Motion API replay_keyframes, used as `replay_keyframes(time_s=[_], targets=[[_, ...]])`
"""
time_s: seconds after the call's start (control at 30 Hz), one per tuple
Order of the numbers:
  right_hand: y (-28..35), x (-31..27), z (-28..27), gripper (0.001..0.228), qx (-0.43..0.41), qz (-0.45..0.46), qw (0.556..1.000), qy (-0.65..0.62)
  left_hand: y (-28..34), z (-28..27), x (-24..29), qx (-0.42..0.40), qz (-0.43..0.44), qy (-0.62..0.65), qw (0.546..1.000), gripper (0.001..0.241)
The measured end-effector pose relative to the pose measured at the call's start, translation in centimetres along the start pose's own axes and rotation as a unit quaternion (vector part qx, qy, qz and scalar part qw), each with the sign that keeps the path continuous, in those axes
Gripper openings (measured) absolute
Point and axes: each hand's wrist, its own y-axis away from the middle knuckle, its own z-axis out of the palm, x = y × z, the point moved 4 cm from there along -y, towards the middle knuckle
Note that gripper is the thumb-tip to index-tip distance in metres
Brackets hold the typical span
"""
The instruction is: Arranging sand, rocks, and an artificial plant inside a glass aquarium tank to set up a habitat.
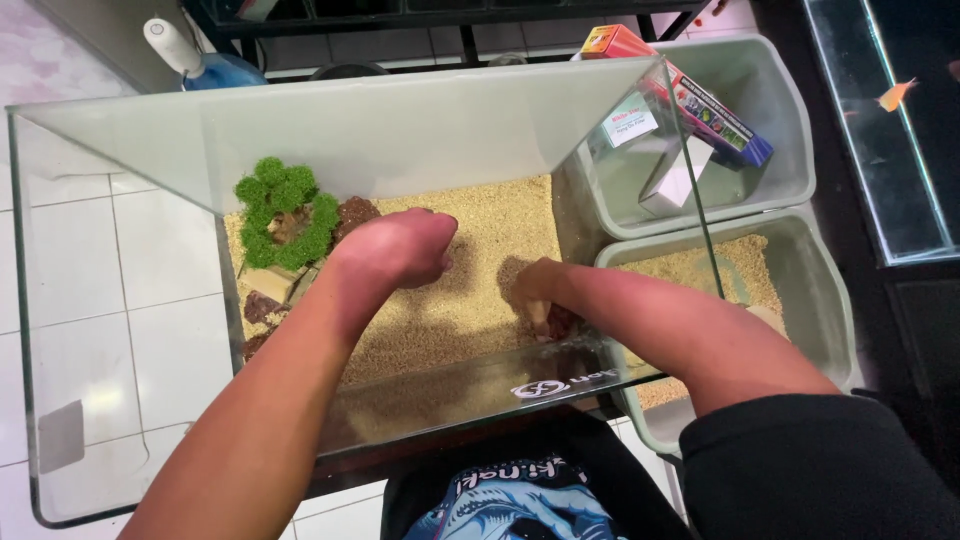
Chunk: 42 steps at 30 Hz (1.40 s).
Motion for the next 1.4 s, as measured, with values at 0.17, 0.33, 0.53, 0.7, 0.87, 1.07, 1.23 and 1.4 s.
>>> replay_keyframes(time_s=[0.17,0.33,0.53,0.7,0.87,1.07,1.23,1.4], targets=[[1.7,-1.5,0.1,0.089,0.024,-0.024,0.999,0.01,0.7,-0.4,0.3,0.007,-0.001,0.008,1.0,0.025],[1.6,0.0,0.2,0.083,0.02,-0.106,0.994,-0.005,-0.1,0.0,-0.3,0.026,0.006,0.003,1.0,0.024],[-0.8,-0.2,0.6,0.081,0.035,-0.133,0.99,-0.025,-0.7,0.4,-0.9,0.035,0.001,0.005,0.999,0.024],[2.2,-1.0,-0.5,0.067,0.084,-0.069,0.994,-0.017,-1.8,0.9,-1.5,0.047,0.015,0.016,0.999,0.024],[7.0,0.0,-6.2,0.044,0.123,-0.063,0.99,-0.002,-1.9,0.8,-1.4,0.053,0.011,0.012,0.998,0.02],[2.6,1.2,-1.0,0.037,0.152,-0.109,0.982,0.017,-0.4,-0.1,-0.5,0.041,0.005,0.018,0.999,0.022],[-8.8,3.6,4.5,0.044,0.03,0.006,0.999,-0.027,-0.2,-0.4,-0.6,0.038,0.004,-0.001,0.999,0.024],[-7.0,8.4,3.3,0.052,0.094,0.166,0.886,-0.424,-0.1,-0.4,-0.4,0.035,-0.003,0.014,0.999,0.024]])
